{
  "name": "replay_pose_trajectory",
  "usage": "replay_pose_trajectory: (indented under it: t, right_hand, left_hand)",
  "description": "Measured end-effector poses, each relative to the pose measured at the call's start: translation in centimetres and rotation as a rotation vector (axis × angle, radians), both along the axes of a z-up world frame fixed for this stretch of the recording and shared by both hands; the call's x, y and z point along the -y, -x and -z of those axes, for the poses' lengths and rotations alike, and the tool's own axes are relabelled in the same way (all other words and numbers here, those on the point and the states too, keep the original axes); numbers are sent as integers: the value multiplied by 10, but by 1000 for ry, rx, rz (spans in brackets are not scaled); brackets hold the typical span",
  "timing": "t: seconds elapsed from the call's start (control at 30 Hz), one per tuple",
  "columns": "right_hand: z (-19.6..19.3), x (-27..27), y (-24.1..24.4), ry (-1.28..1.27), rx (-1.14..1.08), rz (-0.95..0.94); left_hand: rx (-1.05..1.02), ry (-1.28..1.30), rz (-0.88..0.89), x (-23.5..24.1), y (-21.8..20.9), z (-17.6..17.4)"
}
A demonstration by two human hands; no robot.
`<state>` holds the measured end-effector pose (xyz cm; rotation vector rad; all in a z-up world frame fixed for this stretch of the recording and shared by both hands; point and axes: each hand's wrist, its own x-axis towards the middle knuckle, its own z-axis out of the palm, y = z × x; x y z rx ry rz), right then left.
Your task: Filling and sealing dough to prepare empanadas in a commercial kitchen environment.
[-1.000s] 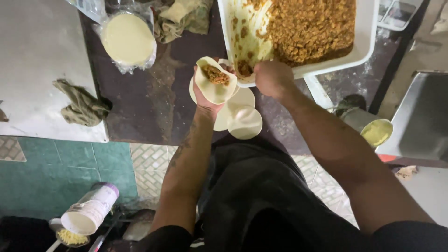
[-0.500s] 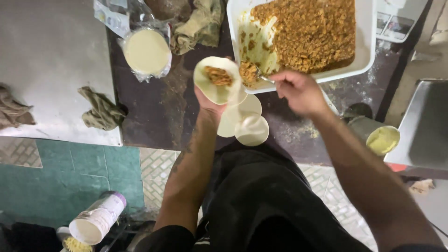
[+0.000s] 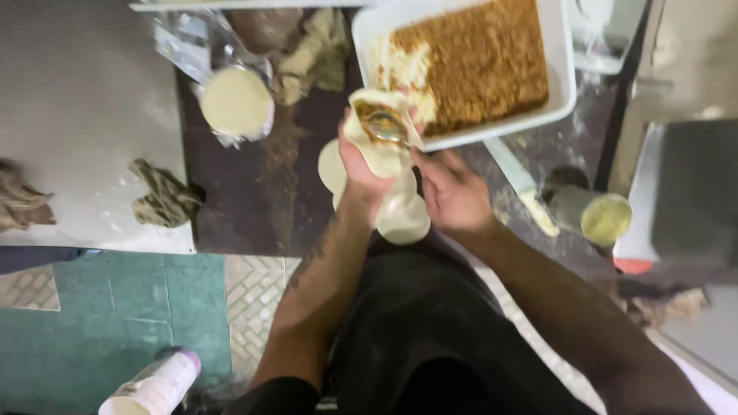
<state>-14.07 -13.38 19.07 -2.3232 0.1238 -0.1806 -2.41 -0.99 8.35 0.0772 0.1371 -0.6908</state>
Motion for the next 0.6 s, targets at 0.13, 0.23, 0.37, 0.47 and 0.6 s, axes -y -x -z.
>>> replay_pose_trajectory:
  t: [0.13,0.23,0.37,0.47,0.6]
  right_hand:
    - [-12,-2,2,64,-24,-22]
    - [-11,-3,0,73,59,-83]
    - [-3,-14,26,-60,-61,-73]
    - [6,-21,16,-144,35,-111]
    - [-16,-23,13,-143,47,-100]
  left_hand:
    - [31,-46,26,-9,13,-3]
    - [77,-14,5,-19,4,-14]
    - [-1,34,-59,-28,25,-20]
    - [84,68,-96,-26,19,-28]
    - [40,24,-88,-32,28,-44]
